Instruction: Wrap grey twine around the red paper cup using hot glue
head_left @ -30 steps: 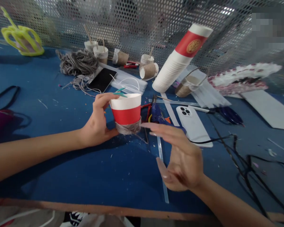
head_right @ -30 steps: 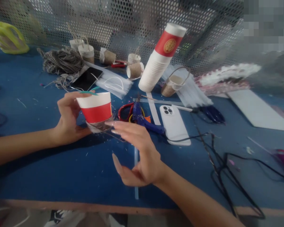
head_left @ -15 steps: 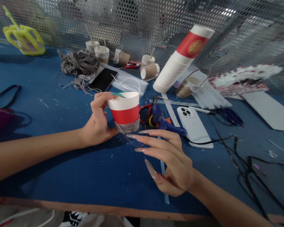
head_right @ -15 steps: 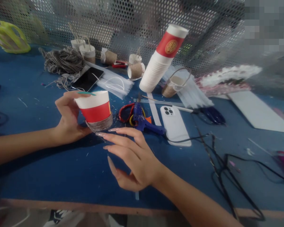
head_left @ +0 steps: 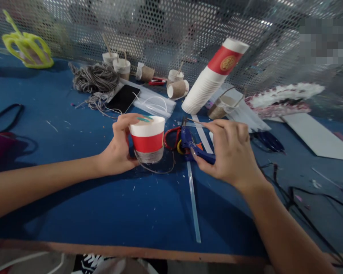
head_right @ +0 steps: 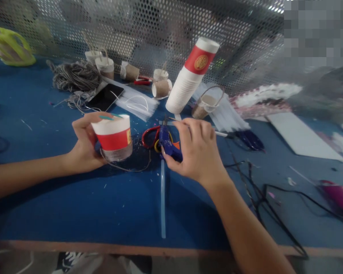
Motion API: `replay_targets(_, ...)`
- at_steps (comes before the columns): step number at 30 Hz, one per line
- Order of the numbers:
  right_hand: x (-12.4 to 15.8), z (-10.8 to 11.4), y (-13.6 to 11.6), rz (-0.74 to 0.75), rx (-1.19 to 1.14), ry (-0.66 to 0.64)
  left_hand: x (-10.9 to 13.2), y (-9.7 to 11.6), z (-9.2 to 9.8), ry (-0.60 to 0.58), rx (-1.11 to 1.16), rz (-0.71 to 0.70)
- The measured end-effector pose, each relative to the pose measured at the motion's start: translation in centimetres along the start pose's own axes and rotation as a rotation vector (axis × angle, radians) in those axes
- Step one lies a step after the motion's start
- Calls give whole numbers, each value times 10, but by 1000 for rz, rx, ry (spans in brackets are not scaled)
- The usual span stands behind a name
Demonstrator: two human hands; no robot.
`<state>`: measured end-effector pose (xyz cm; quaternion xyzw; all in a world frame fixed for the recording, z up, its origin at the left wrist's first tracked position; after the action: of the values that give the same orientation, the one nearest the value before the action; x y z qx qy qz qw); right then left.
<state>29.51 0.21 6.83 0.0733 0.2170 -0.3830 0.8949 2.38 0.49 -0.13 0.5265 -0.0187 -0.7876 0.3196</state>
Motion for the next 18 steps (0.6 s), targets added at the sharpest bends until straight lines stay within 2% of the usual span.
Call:
replay_targets(1, -1, 1, 7, -101, 32, -72, 1, -2, -1, 2, 17, 48)
replay_targets(3, -2, 2, 18, -207, -58, -232, 2, -6, -2, 2, 47, 143)
replay_targets(5, 0, 4, 25, -217, -242, -380, 4, -12, -2, 2, 89, 232)
replay_targets(7, 3, 6, 30, -206, -340, -451, 5, -15, -2, 22, 120, 290)
replay_targets(12, 5, 5, 27, -168, -232, -484, 5, -14, -2, 85, 50, 277)
replay_targets(15, 1, -4, 19, -104, -48, -447, 4, -11, -4, 57, 23, 284)
replay_targets(18, -2, -12, 14, -88, 23, -441, 3, -8, -4, 12, 43, 225)
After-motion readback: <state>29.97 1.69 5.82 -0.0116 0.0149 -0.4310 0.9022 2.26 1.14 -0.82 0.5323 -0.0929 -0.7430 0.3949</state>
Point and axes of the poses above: each hand's wrist, its own x-axis away from the middle knuckle, its own z-axis out of the back of the hand, y = z × x, the point moved 1 cm from there along -x, towards the middle knuckle, and after that the axes turned 15 degrees about -x, right-handed, at the moved point
